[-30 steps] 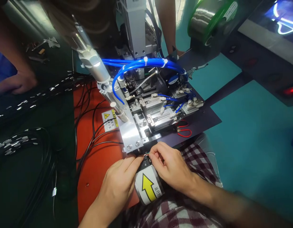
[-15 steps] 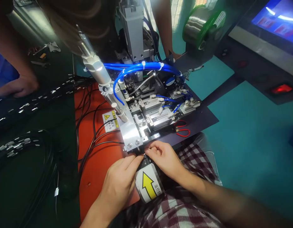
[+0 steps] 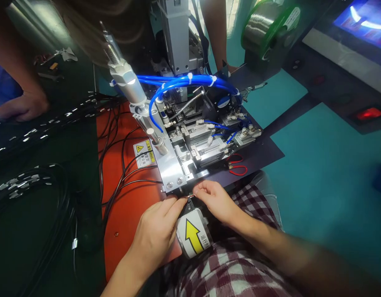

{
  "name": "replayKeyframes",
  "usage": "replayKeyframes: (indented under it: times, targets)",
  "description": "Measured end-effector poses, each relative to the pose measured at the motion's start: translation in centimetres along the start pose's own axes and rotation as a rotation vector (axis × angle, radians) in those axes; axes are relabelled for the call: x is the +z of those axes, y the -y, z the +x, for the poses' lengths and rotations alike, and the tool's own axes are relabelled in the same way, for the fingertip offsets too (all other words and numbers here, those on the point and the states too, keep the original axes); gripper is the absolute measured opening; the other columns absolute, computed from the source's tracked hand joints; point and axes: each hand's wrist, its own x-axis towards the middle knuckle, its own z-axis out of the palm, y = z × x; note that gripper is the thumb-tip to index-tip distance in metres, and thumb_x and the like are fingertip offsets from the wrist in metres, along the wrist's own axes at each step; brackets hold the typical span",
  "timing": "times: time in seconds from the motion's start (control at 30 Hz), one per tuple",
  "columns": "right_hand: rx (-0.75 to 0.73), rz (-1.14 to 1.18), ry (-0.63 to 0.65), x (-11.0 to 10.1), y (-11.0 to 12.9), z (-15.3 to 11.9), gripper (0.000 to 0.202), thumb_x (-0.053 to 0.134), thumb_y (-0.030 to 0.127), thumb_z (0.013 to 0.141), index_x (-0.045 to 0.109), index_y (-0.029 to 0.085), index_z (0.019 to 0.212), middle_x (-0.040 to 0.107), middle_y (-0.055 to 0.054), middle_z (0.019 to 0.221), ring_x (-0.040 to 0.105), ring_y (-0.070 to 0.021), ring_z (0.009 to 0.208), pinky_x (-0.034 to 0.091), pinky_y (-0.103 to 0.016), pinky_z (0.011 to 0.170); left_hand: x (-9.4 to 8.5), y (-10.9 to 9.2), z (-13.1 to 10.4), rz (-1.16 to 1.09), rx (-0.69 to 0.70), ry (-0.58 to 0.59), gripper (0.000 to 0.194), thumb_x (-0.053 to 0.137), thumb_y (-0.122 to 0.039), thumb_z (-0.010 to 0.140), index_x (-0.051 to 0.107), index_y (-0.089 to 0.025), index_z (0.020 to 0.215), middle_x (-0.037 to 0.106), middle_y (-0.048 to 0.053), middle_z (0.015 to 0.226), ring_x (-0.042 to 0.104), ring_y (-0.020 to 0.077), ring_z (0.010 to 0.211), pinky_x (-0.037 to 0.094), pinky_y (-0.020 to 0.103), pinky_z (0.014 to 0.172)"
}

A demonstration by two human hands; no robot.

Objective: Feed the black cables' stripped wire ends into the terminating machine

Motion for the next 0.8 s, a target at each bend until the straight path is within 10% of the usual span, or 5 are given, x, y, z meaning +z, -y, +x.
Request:
replayKeyframes:
  times: [0.17,0.8]
  targets:
    - [0.175,0.169,0.228,-1.0,0.9,0.9,0.026,0.054,0.03,0.073,0.043,0.018,0.053,0.032,0.009,0.046,0.023,-0.0061,0.043,0.02,-0.022,0.044,0.0,-0.4,0.1,0.124,0.018,-0.013,0.029,0.039,-0.011,0.091,0.063,-0.008,0.107,0.066,0.013,0.087,0.062,0.0209,0.072,0.053,0.032,0.061]
    - [0.04,0.248,0.217,-1.2,-0.3,0.7,0.03,0.064,0.042,0.075,0.054,0.015,0.071,0.048,0.006,0.059,0.041,-0.0051,0.045,0.03,-0.021,0.046,-0.8,-0.8,-0.5,0.301,-0.063,0.091,0.039,0.037,-0.009,0.089,0.057,-0.018,0.121,0.059,0.012,0.106,0.058,0.0201,0.09,0.051,0.025,0.061]
